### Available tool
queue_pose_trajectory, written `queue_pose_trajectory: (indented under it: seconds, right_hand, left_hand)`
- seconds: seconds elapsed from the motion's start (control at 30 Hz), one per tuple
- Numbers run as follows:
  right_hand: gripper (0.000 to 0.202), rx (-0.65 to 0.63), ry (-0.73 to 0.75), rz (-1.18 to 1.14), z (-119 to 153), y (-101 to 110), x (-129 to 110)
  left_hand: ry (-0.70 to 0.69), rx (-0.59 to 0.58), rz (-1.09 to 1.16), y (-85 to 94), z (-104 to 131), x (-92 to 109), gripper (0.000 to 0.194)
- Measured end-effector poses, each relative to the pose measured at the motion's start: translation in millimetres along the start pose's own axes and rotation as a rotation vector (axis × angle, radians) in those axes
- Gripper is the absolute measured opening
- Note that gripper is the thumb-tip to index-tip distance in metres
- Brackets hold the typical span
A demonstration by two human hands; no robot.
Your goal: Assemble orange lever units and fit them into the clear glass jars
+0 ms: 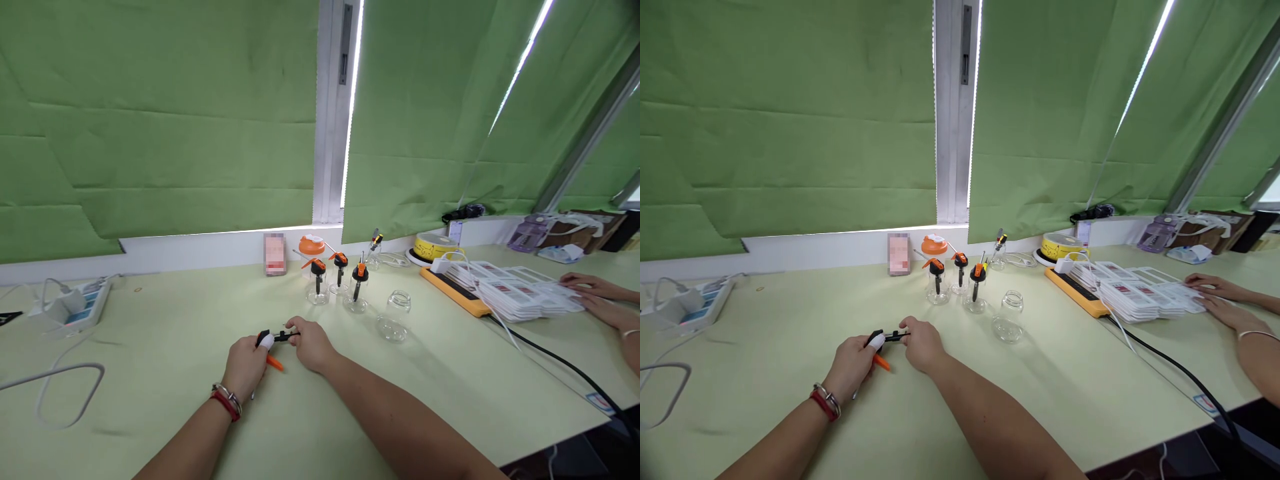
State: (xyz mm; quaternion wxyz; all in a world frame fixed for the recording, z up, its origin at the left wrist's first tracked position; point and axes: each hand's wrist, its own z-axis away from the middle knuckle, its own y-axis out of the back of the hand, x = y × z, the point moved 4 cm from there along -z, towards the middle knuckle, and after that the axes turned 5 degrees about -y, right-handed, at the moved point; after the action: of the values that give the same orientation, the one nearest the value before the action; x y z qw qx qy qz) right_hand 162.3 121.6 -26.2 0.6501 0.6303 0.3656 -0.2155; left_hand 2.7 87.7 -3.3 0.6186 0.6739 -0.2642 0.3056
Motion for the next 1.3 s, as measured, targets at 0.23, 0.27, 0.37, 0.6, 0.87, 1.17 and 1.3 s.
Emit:
queue_pose_trajectory:
  seconds: [0.23,0.27,0.37,0.6,0.87,1.17,1.3]
  right_hand:
    - [0.017,-0.018,-0.020,-0.081,1,2,0]
    - [0.016,-0.026,-0.024,-0.097,1,3,0]
    - [0.018,-0.044,-0.040,-0.145,0,8,5]
    - [0.016,-0.040,-0.106,-0.181,-3,43,31]
    - [0.017,0.038,-0.127,-0.117,-1,61,30]
    - [0.020,0.073,-0.105,-0.084,-1,68,23]
    - [0.022,0.076,-0.105,-0.078,-3,68,27]
  left_hand:
    - [0.006,-0.014,0.005,11.6,-4,-5,0.035]
    - [0.010,-0.019,0.012,13.1,-4,-6,0.036]
    - [0.019,-0.020,0.021,18.2,-4,-8,0.038]
    - [0.008,0.085,-0.087,35.0,-13,-17,0.033]
    - [0.039,0.109,-0.183,38.1,-14,-21,0.036]
    - [-0.072,0.219,-0.376,42.5,-8,-7,0.047]
    - [-0.549,0.235,-0.554,19.0,16,34,0.042]
